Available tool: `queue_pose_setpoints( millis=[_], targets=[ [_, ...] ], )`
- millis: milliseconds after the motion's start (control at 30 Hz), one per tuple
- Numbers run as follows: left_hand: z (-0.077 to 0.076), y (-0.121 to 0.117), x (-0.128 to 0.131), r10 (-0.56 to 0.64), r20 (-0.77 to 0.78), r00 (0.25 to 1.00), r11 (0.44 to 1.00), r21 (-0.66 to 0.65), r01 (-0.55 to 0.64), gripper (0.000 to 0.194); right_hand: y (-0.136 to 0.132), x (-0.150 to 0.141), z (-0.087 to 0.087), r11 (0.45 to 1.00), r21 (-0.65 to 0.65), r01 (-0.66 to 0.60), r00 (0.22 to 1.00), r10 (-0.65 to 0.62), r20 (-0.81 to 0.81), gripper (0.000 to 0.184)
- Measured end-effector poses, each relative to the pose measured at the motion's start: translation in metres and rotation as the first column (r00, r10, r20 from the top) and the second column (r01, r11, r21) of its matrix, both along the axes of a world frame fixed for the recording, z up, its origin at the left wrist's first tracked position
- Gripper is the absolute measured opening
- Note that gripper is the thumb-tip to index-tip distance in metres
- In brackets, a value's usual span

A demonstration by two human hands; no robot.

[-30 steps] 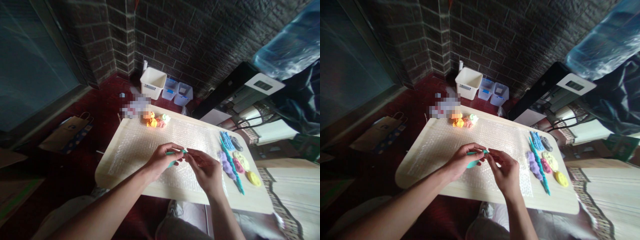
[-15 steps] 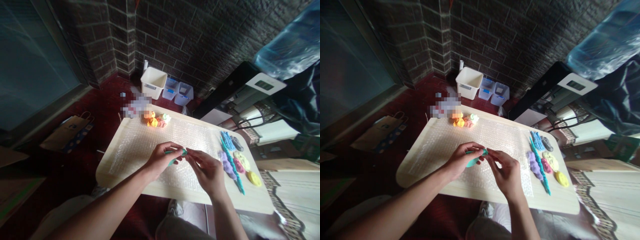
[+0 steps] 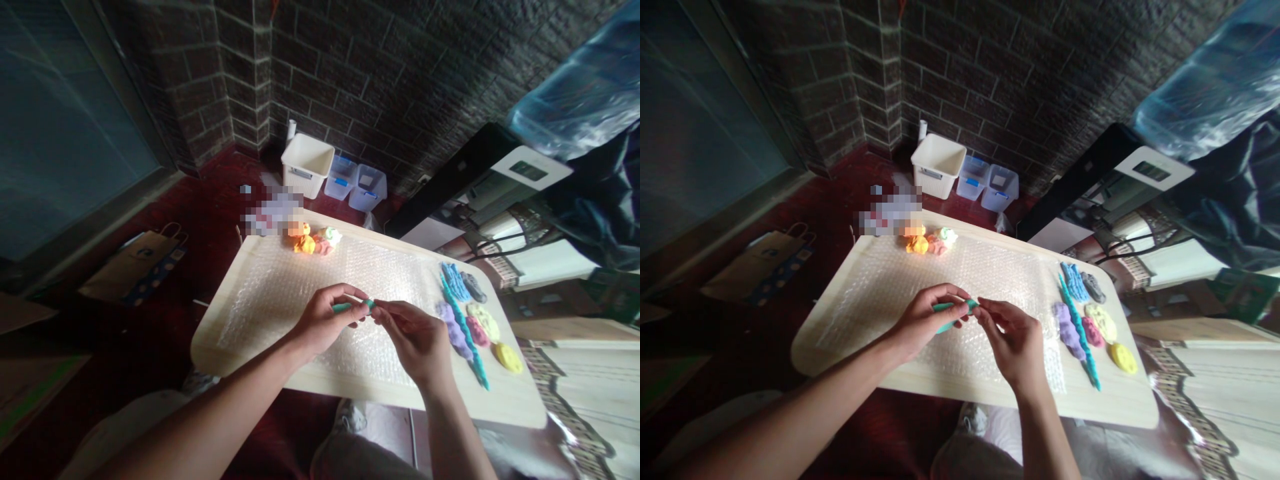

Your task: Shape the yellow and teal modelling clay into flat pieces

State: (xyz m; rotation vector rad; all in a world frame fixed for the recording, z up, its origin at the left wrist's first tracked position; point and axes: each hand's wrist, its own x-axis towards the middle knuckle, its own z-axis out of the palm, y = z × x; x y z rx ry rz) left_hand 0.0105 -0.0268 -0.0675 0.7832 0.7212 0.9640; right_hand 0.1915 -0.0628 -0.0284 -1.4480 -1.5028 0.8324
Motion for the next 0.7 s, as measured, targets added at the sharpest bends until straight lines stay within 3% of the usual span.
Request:
queue_pose_setpoints(
  millis=[200, 333, 433, 533, 700],
  targets=[
    [-0.0037, -0.0015, 0.0013, 0.015, -0.087, 0.996, 0.997, 0.082, -0.008, 0.038, -0.0014, 0.0024, 0.0029, 0.998, 0.044, -0.054, 0.984, 0.045, 0.173, 0.015],
    [-0.0056, -0.0013, 0.002, -0.037, -0.075, 0.997, 0.998, 0.051, 0.04, 0.038, -0.0013, 0.0027, 0.0034, 0.988, 0.117, -0.096, 0.969, 0.066, 0.238, 0.014],
    [-0.0048, -0.0008, 0.0019, 0.018, -0.076, 0.997, 0.998, 0.064, -0.013, 0.033, -0.0002, 0.0009, 0.0028, 0.989, 0.116, -0.089, 0.983, 0.069, 0.169, 0.014],
    [-0.0041, -0.0002, 0.0016, 0.09, -0.084, 0.992, 0.985, 0.153, -0.076, 0.025, 0.0002, -0.0015, 0.0035, 1.0, 0.016, -0.02, 0.999, 0.019, 0.043, 0.023],
    [-0.0086, -0.0013, 0.0013, 0.104, -0.098, 0.99, 0.955, 0.288, -0.072, 0.024, 0.0002, -0.0029, 0.006, 0.998, -0.055, -0.022, 0.999, 0.021, -0.024, 0.024]
  ],
)
